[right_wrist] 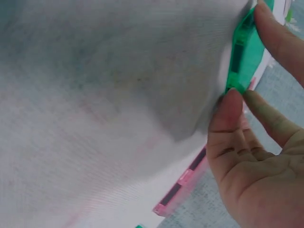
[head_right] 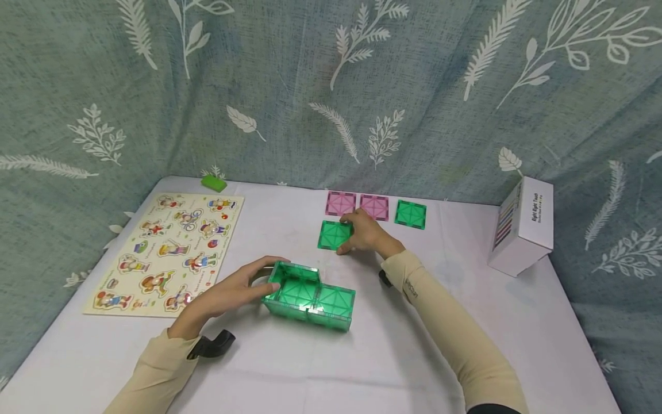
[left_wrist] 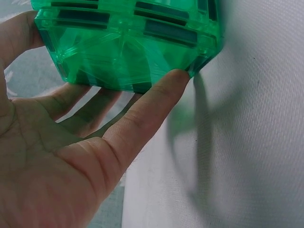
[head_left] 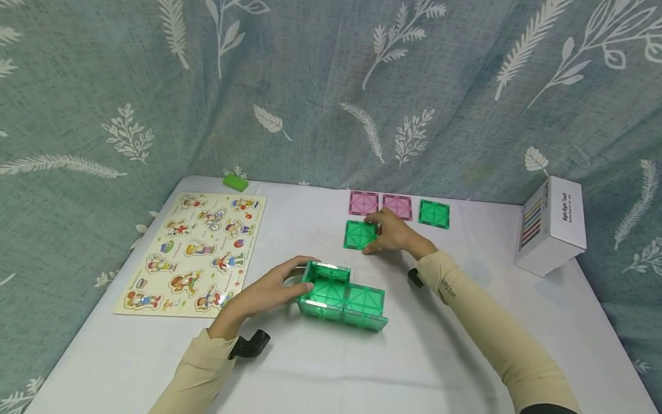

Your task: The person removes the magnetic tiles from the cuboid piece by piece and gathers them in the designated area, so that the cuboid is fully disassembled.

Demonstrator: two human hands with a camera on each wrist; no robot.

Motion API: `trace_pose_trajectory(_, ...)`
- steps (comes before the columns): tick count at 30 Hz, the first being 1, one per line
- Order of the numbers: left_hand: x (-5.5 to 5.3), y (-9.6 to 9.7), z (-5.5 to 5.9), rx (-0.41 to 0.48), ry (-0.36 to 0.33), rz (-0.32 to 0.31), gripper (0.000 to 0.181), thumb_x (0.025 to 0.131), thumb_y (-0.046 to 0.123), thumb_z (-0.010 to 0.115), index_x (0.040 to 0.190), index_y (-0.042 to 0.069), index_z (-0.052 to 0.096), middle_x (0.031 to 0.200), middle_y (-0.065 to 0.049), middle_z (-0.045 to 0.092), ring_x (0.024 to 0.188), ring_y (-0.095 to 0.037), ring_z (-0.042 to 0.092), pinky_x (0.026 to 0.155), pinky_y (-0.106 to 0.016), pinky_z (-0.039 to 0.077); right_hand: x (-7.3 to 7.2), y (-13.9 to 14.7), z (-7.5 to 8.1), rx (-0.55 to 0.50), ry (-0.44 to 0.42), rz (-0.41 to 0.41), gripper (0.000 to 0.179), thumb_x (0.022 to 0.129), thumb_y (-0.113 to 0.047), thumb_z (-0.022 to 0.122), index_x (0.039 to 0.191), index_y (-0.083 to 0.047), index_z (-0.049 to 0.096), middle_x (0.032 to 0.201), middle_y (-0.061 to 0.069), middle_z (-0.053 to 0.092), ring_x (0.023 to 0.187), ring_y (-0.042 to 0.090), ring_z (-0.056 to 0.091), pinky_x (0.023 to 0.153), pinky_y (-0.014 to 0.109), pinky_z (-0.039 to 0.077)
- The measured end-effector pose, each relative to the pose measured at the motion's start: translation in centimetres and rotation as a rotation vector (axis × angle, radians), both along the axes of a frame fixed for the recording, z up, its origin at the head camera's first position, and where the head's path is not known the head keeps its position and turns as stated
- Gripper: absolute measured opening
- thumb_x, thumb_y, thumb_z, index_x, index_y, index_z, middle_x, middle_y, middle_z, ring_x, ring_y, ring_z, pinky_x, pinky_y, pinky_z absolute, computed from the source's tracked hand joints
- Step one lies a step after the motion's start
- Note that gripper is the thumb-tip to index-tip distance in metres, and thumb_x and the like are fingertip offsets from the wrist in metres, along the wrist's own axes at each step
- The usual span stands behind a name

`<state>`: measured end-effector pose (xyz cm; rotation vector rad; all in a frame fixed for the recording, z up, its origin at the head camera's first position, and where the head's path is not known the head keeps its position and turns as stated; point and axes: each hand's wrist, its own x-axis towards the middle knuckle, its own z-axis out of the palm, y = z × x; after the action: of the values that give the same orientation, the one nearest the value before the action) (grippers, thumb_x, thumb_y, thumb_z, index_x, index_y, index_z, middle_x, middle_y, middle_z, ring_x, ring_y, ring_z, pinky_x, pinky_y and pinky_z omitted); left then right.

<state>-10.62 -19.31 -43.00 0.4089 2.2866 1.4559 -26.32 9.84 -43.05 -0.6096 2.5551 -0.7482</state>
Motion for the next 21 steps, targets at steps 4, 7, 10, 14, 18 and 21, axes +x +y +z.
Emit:
trace_pose_trajectory(4, 0.0, 0.1, 0.0, -0.004, -0.007, 0.006, 0.054, 0.099, 0.031, 0.063, 0.149, 0.022, 0.044, 0.159, -0.01, 0.041, 0.15, -0.044, 0.03, 0.117, -0.071, 0.026, 0.3, -0.1, 0.5, 0.005, -0.006, -0.011, 0.091, 0.076, -0.026, 0.09, 0.151, -0.007, 0.043, 0.14, 0.018, 0.048, 0.106, 0.029, 0.057, 0.09, 0.042, 0.052)
trace_pose_trajectory(7, 0.1, 0.1, 0.0, -0.001, -0.01, 0.012, 0.054, 0.099, 0.032, 0.064, 0.148, 0.024, 0.044, 0.159, -0.01, 0.04, 0.15, -0.044, 0.03, 0.117, -0.071, 0.026, 0.6, -0.1, 0.9, -0.01, -0.034, -0.036, 0.1, 0.078, -0.025, 0.088, 0.156, -0.005, 0.03, 0.147, 0.018, 0.046, 0.114, 0.032, 0.058, 0.097, 0.046, 0.052)
trace_pose_trajectory(10, 0.2, 0.1, 0.0, 0.006, -0.014, 0.021, 0.058, 0.098, 0.034, 0.064, 0.151, 0.026, 0.04, 0.161, -0.008, 0.038, 0.15, -0.043, 0.031, 0.117, -0.07, 0.027, 1.2, 0.0, 1.5, -0.014, -0.059, -0.055, 0.101, 0.083, -0.029, 0.084, 0.159, -0.004, 0.021, 0.152, 0.02, 0.043, 0.122, 0.036, 0.057, 0.103, 0.051, 0.05)
trace_pose_trajectory(14, 0.4, 0.1, 0.0, 0.021, -0.003, 0.024, 0.065, 0.098, 0.036, 0.064, 0.155, 0.029, 0.033, 0.163, -0.006, 0.033, 0.15, -0.043, 0.031, 0.117, -0.069, 0.028, 2.5, 0.3, 2.6, 0.002, -0.065, -0.056, 0.095, 0.09, -0.035, 0.076, 0.159, -0.003, 0.02, 0.151, 0.023, 0.044, 0.128, 0.038, 0.056, 0.107, 0.054, 0.048)
trace_pose_trajectory(18, 0.5, 0.1, 0.1, 0.044, 0.04, 0.01, 0.067, 0.098, 0.035, 0.066, 0.155, 0.033, 0.031, 0.163, -0.004, 0.034, 0.15, -0.042, 0.031, 0.118, -0.069, 0.027, 4.3, 0.4, 3.6, 0.012, -0.024, 0.011, 0.081, 0.094, -0.041, 0.07, 0.156, -0.004, 0.032, 0.147, 0.021, 0.05, 0.127, 0.037, 0.057, 0.103, 0.053, 0.051)
trace_pose_trajectory(21, 0.5, 0.1, 0.1, 0.074, 0.067, -0.002, 0.066, 0.097, 0.032, 0.066, 0.155, 0.032, 0.033, 0.162, -0.003, 0.037, 0.151, -0.04, 0.031, 0.116, -0.066, 0.034, 6.0, 0.0, 4.3, -0.021, 0.006, 0.084, 0.071, 0.097, -0.043, 0.064, 0.151, -0.003, 0.041, 0.146, 0.018, 0.053, 0.128, 0.035, 0.056, 0.102, 0.052, 0.051)
